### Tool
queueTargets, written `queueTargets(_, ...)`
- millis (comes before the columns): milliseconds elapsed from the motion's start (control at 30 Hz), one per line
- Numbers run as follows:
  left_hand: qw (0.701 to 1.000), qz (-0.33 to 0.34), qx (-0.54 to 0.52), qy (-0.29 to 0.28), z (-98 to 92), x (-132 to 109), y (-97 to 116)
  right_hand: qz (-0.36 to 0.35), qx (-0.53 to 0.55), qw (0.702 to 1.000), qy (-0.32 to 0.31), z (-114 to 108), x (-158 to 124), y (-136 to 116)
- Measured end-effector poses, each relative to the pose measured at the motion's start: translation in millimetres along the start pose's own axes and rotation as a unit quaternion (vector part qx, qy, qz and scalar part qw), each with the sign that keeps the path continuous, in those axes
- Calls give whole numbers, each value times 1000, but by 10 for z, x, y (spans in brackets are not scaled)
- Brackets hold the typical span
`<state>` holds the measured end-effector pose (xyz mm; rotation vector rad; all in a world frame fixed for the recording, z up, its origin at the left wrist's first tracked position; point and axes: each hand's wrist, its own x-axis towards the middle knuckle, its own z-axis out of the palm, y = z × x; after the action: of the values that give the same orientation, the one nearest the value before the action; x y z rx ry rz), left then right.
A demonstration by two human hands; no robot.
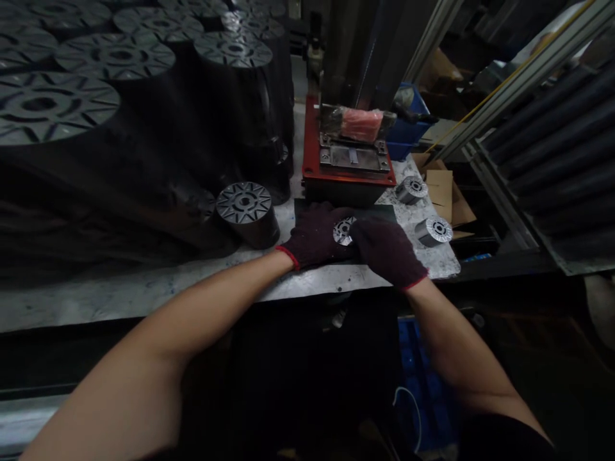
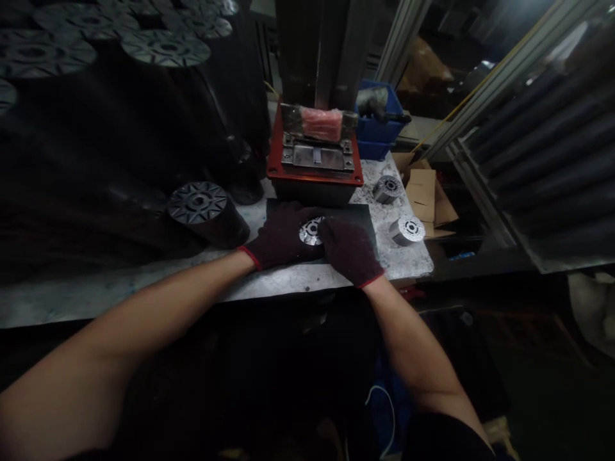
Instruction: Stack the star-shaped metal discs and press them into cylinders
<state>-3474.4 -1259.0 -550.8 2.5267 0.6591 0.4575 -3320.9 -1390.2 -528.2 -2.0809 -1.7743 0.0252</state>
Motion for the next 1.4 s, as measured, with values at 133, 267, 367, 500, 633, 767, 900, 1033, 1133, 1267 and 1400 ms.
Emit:
queueTargets(133,1000,22,3,5,26,-1,-52,-94,-41,986,-132,-343,75,-77)
queueTargets(267,998,13,-62,4,24,16,-95,-144,-9,985,-100,-619,496,4)
queueTargets(367,995,9,-104,0,-12,11,-77,-160,-80,984,24,-631,1017,144)
queueTargets(500,996,-30,-83,-14,-54,3,-31,-187,-108,976,25,-528,1348,239)
queueTargets(633,998,-36,-42,-37,-68,26,0,-30,50,993,102,-376,892,113)
queueTargets(767,999,-24,-18,-28,-22,51,-2,90,194,971,108,-25,299,101)
queueTargets(900,1000,-15,-9,-14,43,56,-32,109,197,967,116,257,123,213)
queueTargets(1033,1000,-10,-17,-13,29,47,-22,84,135,984,85,197,67,186)
queueTargets(1133,999,-1,-29,-17,-3,40,-6,23,107,994,30,-21,18,97)
queueTargets(1267,999,3,-41,-17,-15,34,-25,-98,20,992,75,-352,320,63)
queueTargets(1400,998,-18,-55,-23,-16,17,-44,-176,-98,977,67,-541,1038,171)
